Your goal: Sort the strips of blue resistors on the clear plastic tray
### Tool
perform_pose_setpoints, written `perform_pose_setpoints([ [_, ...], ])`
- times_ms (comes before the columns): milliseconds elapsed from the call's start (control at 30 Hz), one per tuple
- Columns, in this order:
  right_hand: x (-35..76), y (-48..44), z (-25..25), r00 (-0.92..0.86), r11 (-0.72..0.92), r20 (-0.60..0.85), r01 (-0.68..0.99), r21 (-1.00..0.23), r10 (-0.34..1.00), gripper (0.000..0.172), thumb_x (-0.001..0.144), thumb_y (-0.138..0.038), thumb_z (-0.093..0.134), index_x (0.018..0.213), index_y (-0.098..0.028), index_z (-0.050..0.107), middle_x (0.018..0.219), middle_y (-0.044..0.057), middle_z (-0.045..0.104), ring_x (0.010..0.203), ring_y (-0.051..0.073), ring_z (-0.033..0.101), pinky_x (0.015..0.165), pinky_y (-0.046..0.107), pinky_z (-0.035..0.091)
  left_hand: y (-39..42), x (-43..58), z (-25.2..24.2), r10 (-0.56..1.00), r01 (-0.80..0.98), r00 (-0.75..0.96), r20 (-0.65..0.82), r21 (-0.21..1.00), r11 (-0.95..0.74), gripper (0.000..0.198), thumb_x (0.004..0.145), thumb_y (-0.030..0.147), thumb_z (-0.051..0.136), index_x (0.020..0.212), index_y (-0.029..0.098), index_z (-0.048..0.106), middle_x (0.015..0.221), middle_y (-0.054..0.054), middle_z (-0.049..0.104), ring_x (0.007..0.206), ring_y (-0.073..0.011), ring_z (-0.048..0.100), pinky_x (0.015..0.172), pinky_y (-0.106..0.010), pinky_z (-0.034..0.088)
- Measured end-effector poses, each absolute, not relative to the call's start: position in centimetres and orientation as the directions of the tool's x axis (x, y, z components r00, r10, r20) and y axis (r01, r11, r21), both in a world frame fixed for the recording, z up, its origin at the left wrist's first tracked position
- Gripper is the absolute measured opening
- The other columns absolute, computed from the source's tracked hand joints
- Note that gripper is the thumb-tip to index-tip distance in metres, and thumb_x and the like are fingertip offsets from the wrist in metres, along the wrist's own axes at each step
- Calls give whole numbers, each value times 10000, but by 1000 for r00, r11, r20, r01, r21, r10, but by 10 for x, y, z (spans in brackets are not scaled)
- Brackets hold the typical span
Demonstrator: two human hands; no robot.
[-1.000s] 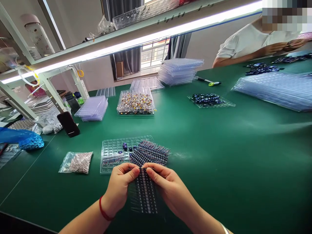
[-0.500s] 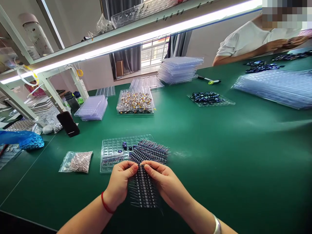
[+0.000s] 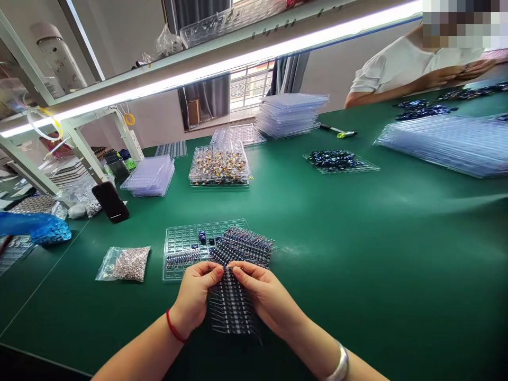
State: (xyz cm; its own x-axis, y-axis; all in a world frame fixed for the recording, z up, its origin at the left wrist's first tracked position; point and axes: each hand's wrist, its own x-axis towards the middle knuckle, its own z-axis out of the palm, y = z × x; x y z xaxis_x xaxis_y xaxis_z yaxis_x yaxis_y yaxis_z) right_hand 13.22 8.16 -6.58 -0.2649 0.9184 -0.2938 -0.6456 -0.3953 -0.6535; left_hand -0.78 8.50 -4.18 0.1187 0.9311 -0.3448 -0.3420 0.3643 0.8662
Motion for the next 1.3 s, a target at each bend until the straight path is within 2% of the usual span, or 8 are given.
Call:
perform_pose_setpoints([
  [333,131,83,-64,-250,-403,-318,-639,-655,914,419,417,-387,960,724,-182,760,655,13,653,693,145,578,669,233,466,87,-8,-48,923,-382,144,-356,841,383,375,498,363,902,671,102,695,639,-16,631,605,-88,538,616,-212,403],
  [500,131,86,-67,-180,-312,-255,-576,-756,950,423,472,-457,930,749,-195,746,719,17,668,753,172,578,718,268,459,88,-8,-44,933,-354,129,-336,863,360,393,530,394,887,701,100,690,650,-7,610,594,-73,516,583,-197,388],
  [667,136,89,-68,-111,-233,-205,-509,-829,973,465,502,-532,896,795,-206,740,787,26,678,797,196,569,762,303,452,87,-12,-39,929,-266,165,-330,892,364,415,573,403,867,821,128,680,770,-9,624,655,-84,547,571,-193,390],
  [767,140,89,-66,-68,-177,-164,-472,-864,984,477,535,-553,876,831,-207,737,848,36,681,839,208,568,794,315,447,87,-14,-40,927,-180,197,-319,917,355,384,590,391,858,788,124,666,755,-7,616,667,-87,543,584,-196,391],
  [900,143,85,-62,-129,-157,-112,-420,-894,985,493,623,-568,830,950,-222,702,954,45,675,934,230,575,843,327,453,88,-16,-40,958,-173,162,-239,948,266,362,623,395,834,781,117,664,755,-17,626,692,-103,548,649,-224,409],
  [967,144,84,-60,-146,-165,-117,-388,-907,982,490,618,-567,834,928,-215,691,959,46,671,963,238,573,865,326,449,88,-16,-38,967,-195,121,-224,950,244,368,618,399,836,784,124,656,749,-11,621,683,-105,545,650,-234,408],
  [1100,143,82,-58,-178,-197,-134,-413,-889,975,446,600,-549,851,819,-201,680,861,28,664,863,208,583,805,303,459,87,-16,-32,963,-230,144,-226,939,255,366,610,407,840,753,133,645,748,-9,615,698,-113,543,668,-245,413],
  [1300,141,79,-53,-215,-292,-207,-534,-794,954,430,543,-489,899,781,-197,692,793,18,676,802,187,598,715,270,464,84,-15,-31,966,-197,175,-192,954,225,353,646,421,816,689,130,621,682,13,574,648,-88,483,638,-229,378],
])
